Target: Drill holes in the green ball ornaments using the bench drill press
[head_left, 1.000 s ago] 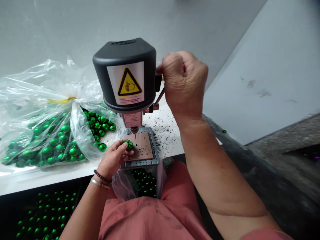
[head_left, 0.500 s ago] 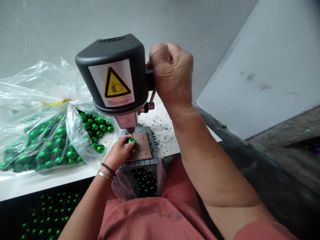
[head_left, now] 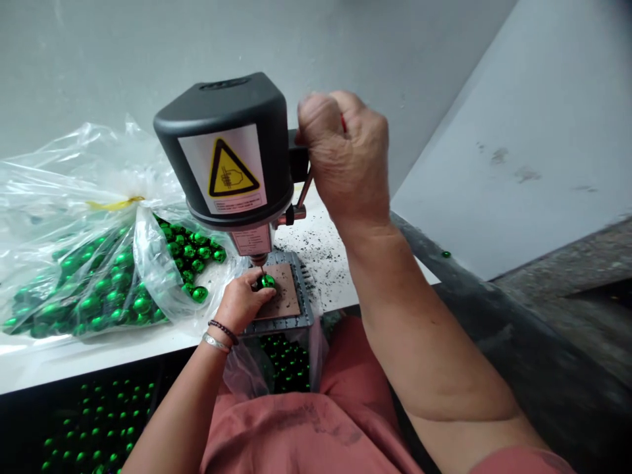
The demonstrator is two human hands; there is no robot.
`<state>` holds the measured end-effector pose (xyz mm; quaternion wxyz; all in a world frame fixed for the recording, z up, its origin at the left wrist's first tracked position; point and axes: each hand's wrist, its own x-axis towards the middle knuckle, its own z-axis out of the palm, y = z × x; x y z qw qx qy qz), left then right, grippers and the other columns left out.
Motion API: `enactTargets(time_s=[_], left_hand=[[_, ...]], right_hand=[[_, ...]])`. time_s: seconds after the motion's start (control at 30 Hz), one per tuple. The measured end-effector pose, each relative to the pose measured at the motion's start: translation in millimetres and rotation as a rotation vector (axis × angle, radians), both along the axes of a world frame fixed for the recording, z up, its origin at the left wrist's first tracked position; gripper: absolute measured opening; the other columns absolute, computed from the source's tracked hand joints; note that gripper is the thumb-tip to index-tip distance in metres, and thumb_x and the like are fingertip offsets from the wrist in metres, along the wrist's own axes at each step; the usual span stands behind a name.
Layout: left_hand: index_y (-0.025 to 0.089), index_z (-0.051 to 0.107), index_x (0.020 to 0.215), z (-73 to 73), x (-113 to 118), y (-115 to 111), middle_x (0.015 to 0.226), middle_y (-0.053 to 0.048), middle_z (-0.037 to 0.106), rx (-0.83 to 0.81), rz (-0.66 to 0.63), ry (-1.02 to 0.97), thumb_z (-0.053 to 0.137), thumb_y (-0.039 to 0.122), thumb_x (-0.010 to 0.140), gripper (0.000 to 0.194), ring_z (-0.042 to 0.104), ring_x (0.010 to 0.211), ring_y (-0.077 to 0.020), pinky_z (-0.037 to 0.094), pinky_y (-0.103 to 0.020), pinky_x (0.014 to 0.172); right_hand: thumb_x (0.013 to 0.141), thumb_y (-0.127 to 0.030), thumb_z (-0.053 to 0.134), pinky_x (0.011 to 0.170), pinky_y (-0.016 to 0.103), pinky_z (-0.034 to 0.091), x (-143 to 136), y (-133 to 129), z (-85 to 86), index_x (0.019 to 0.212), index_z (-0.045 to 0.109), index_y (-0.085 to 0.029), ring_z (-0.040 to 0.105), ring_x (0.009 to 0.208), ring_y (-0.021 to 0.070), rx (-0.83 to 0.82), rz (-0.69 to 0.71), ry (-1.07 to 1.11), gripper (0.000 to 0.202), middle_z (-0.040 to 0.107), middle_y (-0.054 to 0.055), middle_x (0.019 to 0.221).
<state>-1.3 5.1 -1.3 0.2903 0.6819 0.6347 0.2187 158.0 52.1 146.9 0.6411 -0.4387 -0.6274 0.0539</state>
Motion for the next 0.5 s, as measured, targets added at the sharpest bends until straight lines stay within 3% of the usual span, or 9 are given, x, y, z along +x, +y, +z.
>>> enactTargets(time_s=[0.1, 0.27, 0.37, 0.5], left_hand=[[0.02, 0.066, 0.103, -3.3, -1, 0, 0.093, -0.003, 0.068, 0.021, -0.004, -0.02, 0.062, 0.03, 0.071, 0.033, 0.061, 0.088, -0.0186, 0.045, -0.03, 0.081], [0.019, 0.066, 0.105, -4.5, 1, 1, 0.103, -0.005, 0.066, 0.03, 0.003, 0.008, 0.064, 0.027, 0.071, 0.035, 0.057, 0.101, -0.0197, 0.04, -0.033, 0.094], [0.018, 0.067, 0.102, -5.1, 1, 1, 0.101, -0.006, 0.067, 0.027, 0.005, 0.015, 0.064, 0.027, 0.071, 0.032, 0.057, 0.1, -0.0203, 0.04, -0.034, 0.093], [0.019, 0.067, 0.102, -6.9, 0, 0, 0.1, -0.005, 0.067, 0.078, -0.014, -0.003, 0.063, 0.026, 0.071, 0.032, 0.058, 0.098, -0.0203, 0.042, -0.033, 0.091]], right_hand=[[0.084, -0.038, 0.044, 0.053, 0.019, 0.029, 1, -26, -12.5, 0.061, 0.041, -0.016, 0.03, 0.052, 0.0027, 0.095, 0.019, 0.05, 0.032, 0.032, -0.006, 0.055], [0.081, -0.025, 0.051, 0.051, 0.02, 0.033, 3, -64, -52.6, 0.066, 0.046, -0.019, 0.033, 0.05, 0.004, 0.196, -0.115, -0.091, 0.018, 0.035, -0.006, 0.054], [0.08, -0.02, 0.051, 0.052, 0.021, 0.036, 2, -72, -71.9, 0.068, 0.045, -0.019, 0.039, 0.052, 0.0044, 0.187, -0.161, -0.109, 0.013, 0.041, -0.005, 0.057], [0.079, -0.018, 0.052, 0.056, 0.02, 0.038, -1, -73, -84.7, 0.072, 0.047, -0.02, 0.043, 0.057, 0.0043, 0.185, -0.202, -0.089, 0.009, 0.045, -0.004, 0.062]])
